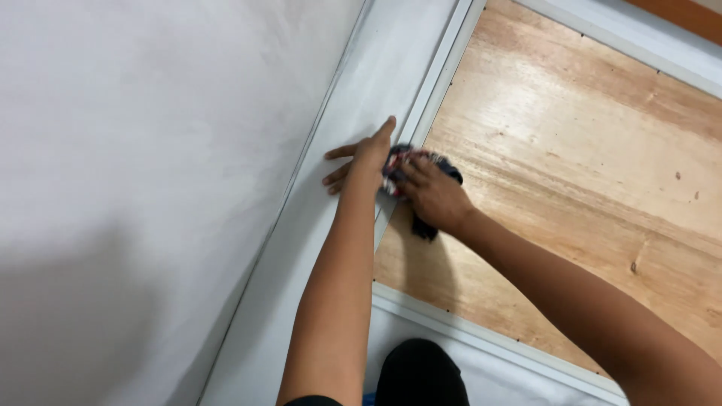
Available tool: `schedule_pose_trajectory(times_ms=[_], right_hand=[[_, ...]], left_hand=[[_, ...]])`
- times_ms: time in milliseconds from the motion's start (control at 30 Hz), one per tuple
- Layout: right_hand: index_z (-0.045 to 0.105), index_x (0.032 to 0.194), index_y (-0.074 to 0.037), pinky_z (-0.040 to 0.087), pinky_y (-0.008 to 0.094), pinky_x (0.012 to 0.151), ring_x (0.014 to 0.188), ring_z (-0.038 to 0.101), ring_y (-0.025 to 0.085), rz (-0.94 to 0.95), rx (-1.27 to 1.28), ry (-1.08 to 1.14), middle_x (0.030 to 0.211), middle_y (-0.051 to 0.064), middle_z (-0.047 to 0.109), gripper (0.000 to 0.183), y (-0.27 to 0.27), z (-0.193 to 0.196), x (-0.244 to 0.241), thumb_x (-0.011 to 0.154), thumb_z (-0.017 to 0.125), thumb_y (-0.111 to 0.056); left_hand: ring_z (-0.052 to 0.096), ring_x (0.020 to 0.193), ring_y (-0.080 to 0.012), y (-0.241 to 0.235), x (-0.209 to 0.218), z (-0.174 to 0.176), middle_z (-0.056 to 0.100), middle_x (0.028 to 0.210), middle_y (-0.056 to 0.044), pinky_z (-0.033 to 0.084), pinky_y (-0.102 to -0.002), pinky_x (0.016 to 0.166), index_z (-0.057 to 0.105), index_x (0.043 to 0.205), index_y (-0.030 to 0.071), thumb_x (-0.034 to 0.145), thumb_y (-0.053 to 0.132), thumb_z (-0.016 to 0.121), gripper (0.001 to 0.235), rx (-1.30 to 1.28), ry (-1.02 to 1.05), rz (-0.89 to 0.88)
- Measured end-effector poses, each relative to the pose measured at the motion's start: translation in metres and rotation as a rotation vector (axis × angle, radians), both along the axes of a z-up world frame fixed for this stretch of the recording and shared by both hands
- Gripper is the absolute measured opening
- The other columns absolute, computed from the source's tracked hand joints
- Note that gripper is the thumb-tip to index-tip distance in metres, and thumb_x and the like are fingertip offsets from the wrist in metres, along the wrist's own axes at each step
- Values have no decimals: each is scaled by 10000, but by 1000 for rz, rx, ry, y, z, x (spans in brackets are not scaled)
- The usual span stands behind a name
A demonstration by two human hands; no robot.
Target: Cleaning a wooden board and its frame using a brush and a cloth
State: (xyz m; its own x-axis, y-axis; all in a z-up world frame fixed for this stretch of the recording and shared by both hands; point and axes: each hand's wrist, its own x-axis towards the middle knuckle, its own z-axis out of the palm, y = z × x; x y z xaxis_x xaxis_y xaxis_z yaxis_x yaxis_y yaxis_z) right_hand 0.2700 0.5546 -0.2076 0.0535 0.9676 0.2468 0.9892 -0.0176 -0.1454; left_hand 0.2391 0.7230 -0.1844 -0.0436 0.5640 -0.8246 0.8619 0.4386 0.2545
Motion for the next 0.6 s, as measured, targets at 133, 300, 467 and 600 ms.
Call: schedule_pose_trajectory(times_ms=[133,300,467,600], right_hand=[[724,1099,52,418,522,1157,1301,540,480,-337,-64,-28,1301,241,647,325,23,-12,82,883,634,-174],[726,1153,-60,363,498,1213,1376,495,459,-232,-168,66,1421,203,606,435,-5,-25,41,794,720,-305],[744,1152,-69,406,518,1172,1354,499,467,-191,-62,-24,1386,174,635,309,21,-13,139,885,605,-138],[760,1154,-21,369,503,1195,1439,401,452,-484,-198,-10,1464,171,603,313,38,-22,174,913,613,-157]], left_hand=[[-301,1389,-653,17,46,31,-354,1488,-456,-100,-736,1140,-314,1529,-18,680,863,591,1522,-144,-138,158],[-328,1396,-624,17,80,33,-413,1477,-434,-36,-710,1178,-380,1498,-37,664,923,549,1576,-134,-35,176],[-308,1398,-638,13,91,35,-373,1510,-415,-118,-709,1166,-395,1485,21,579,829,775,1686,-125,116,161],[-291,1416,-629,15,99,33,-327,1550,-403,-135,-704,1156,-368,1514,29,509,860,783,1739,-111,160,127]])
